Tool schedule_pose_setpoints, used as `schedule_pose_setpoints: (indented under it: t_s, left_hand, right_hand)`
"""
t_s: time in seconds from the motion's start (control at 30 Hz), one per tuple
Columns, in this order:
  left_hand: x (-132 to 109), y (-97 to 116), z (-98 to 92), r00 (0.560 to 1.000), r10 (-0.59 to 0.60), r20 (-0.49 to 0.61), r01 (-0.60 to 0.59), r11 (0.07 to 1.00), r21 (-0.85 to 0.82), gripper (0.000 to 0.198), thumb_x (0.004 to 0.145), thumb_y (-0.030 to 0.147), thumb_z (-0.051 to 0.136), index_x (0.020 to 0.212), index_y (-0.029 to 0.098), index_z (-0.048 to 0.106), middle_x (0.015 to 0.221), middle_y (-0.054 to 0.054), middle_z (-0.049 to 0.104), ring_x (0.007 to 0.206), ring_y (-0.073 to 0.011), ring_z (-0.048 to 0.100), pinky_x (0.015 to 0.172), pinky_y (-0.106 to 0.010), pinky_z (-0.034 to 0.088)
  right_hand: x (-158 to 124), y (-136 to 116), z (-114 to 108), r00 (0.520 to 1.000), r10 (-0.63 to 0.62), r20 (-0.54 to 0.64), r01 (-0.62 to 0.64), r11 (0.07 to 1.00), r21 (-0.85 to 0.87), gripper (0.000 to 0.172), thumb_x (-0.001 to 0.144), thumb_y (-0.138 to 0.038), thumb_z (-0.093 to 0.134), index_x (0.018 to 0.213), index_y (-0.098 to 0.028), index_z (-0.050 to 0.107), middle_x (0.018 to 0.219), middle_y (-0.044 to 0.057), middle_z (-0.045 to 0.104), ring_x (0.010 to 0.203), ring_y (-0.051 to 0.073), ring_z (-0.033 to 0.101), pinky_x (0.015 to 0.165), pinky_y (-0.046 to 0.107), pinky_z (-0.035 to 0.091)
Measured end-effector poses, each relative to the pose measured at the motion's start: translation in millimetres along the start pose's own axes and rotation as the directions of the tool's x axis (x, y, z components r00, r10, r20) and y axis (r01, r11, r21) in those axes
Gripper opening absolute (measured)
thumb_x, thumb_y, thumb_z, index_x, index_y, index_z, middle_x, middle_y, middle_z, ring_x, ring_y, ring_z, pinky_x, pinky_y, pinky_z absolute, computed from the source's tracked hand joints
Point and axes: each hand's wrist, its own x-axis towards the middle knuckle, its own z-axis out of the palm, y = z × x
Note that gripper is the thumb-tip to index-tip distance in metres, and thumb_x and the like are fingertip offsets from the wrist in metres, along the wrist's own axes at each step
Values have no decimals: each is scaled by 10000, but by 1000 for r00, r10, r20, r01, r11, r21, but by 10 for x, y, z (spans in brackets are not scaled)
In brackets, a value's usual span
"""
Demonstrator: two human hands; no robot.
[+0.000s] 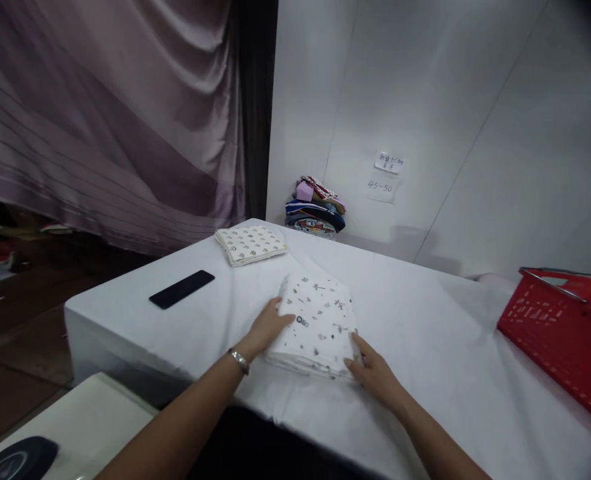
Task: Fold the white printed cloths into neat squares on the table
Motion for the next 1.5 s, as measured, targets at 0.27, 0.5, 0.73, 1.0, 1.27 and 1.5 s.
schedule_pose_setpoints:
  t_s: [0.27, 0.5, 0.73, 1.0, 1.27, 1.5]
  left_hand:
    - [147, -161, -455, 995, -55, 81, 25, 941, 339, 530, 661, 379, 594, 1142, 162, 542, 1111, -101, 628, 979, -266, 592, 799, -303, 446]
    - [-66, -152, -283, 1000, -20, -7, 21, 889, 458, 513, 775, 446, 436, 1225, 201, 464, 1132, -106, 615, 995, -299, 575, 822, -375, 418]
    - [-85, -155, -293, 1000, -12, -20, 19, 910, 413, 484, 768, 418, 465, 1206, 216, 487, 1131, -99, 617, 1008, -300, 565, 840, -381, 403]
    - [-1, -173, -320, 998, 28, 50, -48, 884, 465, 471, 762, 371, 479, 1201, 200, 490, 1148, -102, 602, 1013, -283, 561, 846, -363, 406]
    - [570, 319, -260, 951, 249, 183, -309, 771, 557, 501, 747, 282, 548, 1242, 251, 478, 1288, -51, 517, 1174, -251, 463, 976, -324, 319]
    - [795, 515, 256, 885, 366, 288, -466, 717, 518, 441, 728, 194, 564, 1168, 228, 541, 1259, -67, 535, 1203, -244, 431, 1035, -356, 250]
  right_hand:
    - [-30, -281, 2, 983, -167, 83, 178, 971, -157, 599, 797, -430, 520, 1356, -281, 364, 1357, 34, 443, 1195, 247, 449, 975, 413, 383]
    - [1105, -336, -85, 982, -186, -15, 155, 858, -490, 548, 843, -408, 439, 1335, -170, 399, 1429, 74, 329, 1315, 206, 281, 1082, 341, 223]
    - [1882, -369, -125, 995, -44, 86, 84, 828, -554, 605, 793, -440, 532, 1306, -136, 435, 1311, 139, 484, 1226, 306, 414, 1015, 420, 307]
    - [2042, -286, -323, 981, 69, 181, 30, 870, -492, 670, 538, -486, 740, 1107, -155, 614, 1190, 121, 591, 1125, 330, 507, 944, 389, 383]
    - [1280, -127, -770, 971, 190, 143, -129, 927, -352, 549, 610, -534, 662, 980, -129, 652, 1044, 127, 656, 953, 284, 604, 773, 341, 470]
    - [480, 182, -913, 932, 335, 138, -316, 938, -140, 440, 646, -601, 612, 750, -174, 629, 768, 69, 679, 673, 207, 602, 552, 284, 425]
